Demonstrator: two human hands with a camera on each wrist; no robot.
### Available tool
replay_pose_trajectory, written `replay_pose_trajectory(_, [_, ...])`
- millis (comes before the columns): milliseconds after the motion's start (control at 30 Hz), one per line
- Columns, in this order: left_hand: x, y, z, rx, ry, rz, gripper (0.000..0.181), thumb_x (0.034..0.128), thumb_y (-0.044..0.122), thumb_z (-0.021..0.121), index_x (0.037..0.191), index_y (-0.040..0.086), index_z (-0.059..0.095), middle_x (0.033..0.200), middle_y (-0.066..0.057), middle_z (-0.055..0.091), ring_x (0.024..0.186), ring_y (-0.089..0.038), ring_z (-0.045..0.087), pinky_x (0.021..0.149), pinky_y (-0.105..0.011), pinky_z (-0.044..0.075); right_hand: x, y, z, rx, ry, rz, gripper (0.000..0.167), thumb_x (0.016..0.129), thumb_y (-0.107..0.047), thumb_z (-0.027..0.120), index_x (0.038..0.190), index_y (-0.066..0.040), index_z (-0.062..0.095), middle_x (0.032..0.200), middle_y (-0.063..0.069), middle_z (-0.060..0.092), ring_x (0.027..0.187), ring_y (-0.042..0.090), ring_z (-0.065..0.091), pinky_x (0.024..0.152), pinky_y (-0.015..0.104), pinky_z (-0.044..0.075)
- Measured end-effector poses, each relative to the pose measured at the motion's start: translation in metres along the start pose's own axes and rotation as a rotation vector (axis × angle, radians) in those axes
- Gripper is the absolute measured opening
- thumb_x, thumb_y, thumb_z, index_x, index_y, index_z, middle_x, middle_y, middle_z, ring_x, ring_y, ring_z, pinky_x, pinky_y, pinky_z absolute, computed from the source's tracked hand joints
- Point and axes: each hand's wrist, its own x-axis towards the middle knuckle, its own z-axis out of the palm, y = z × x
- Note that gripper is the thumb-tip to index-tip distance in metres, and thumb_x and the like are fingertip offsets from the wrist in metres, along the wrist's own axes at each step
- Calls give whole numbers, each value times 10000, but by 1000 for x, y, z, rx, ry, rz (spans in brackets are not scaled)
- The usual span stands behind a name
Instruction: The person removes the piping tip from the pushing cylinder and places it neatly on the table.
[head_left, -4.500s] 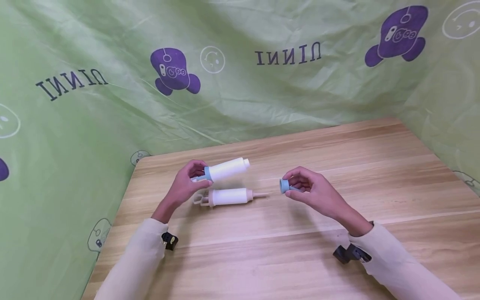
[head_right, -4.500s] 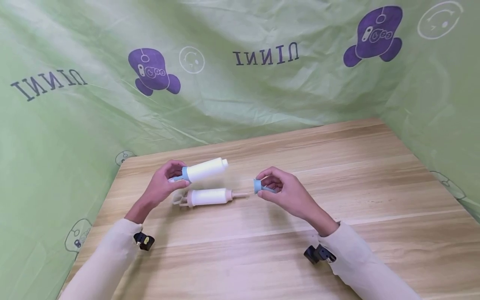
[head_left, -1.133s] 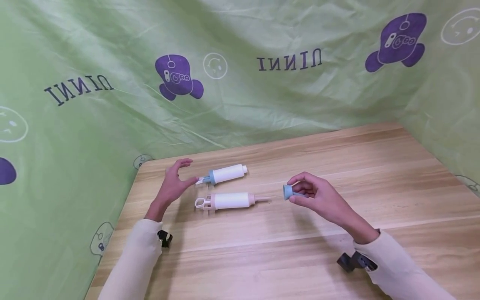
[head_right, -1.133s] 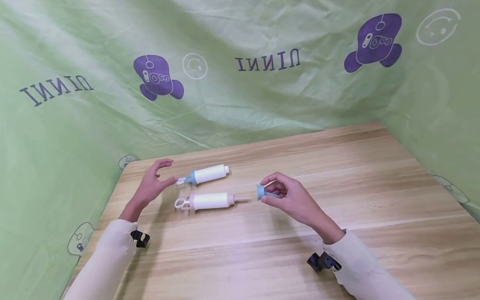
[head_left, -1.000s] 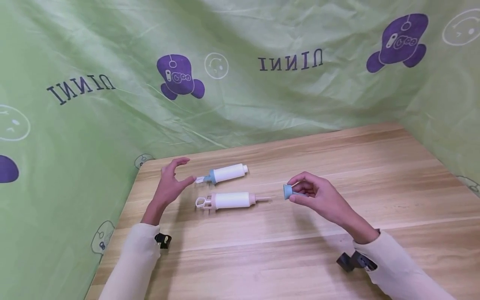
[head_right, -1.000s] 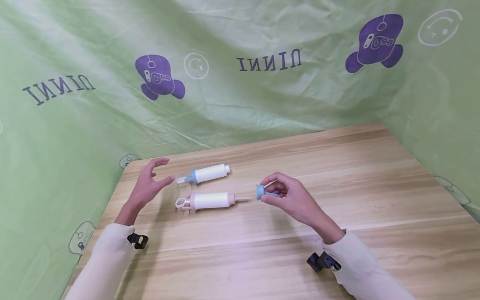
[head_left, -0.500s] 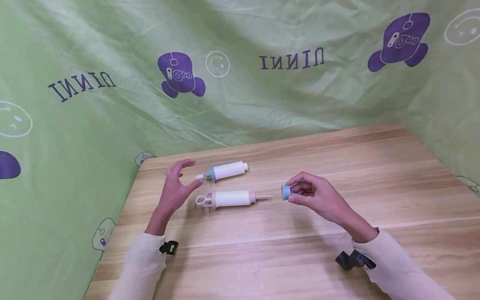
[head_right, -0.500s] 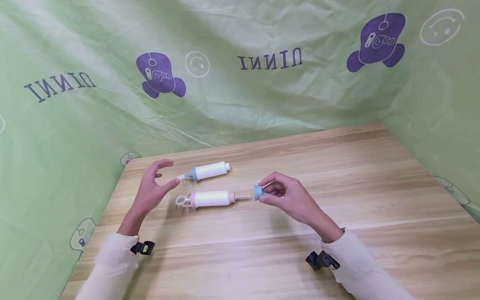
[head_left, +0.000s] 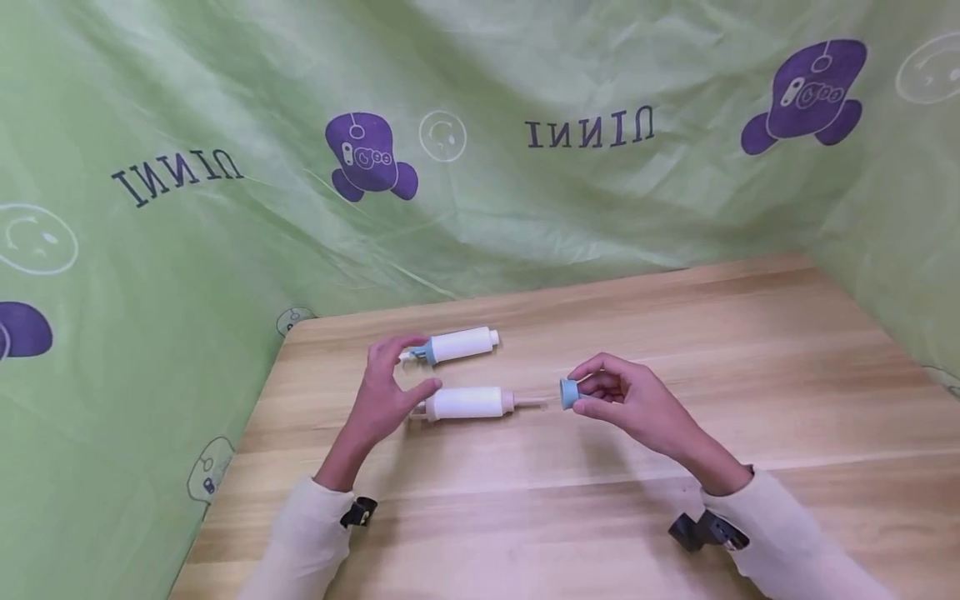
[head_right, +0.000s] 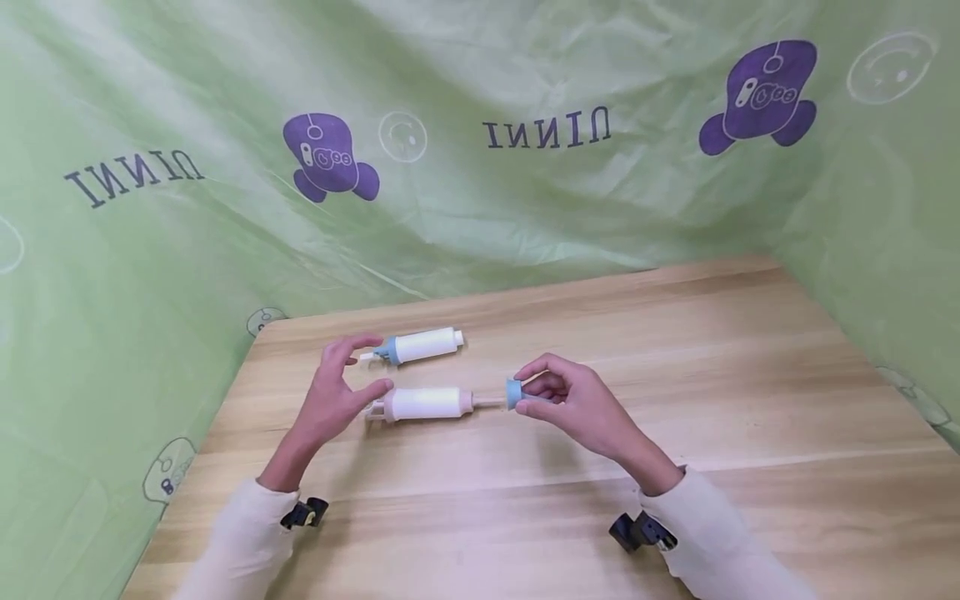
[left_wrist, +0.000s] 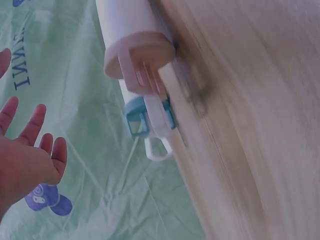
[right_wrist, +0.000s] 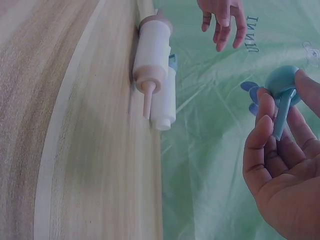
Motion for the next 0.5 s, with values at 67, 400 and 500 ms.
replay_pose_trajectory(67, [-4, 4, 4, 16, -7, 22, 587, 781, 113, 853, 1308, 62, 598, 1312, -107, 579, 1250, -319, 363, 983, -558, 382, -1, 1, 2, 0, -5, 8, 304, 889, -103, 767, 1148, -24, 630, 975, 108, 702, 869, 256, 691, 762, 325, 574])
replay_pose_trajectory(400, [-7, 29, 19, -56, 2, 43, 571, 756, 95, 867, 1269, 95, 618, 1255, -76, 587, 1158, -265, 426, 939, -488, 413, 1, 0, 2, -11, -11, 8, 301, 891, -114, 767, 1153, -34, 640, 971, 88, 716, 860, 246, 698, 758, 324, 571])
replay_pose_trajectory(500, [-9, 33, 22, -95, -6, 48, 574, 753, 78, 867, 1269, 83, 615, 1249, -44, 600, 1124, -246, 481, 915, -459, 431, 2, 0, 3, -7, -16, 6, 302, 892, -114, 767, 1154, -35, 641, 974, 89, 716, 861, 246, 699, 761, 325, 572])
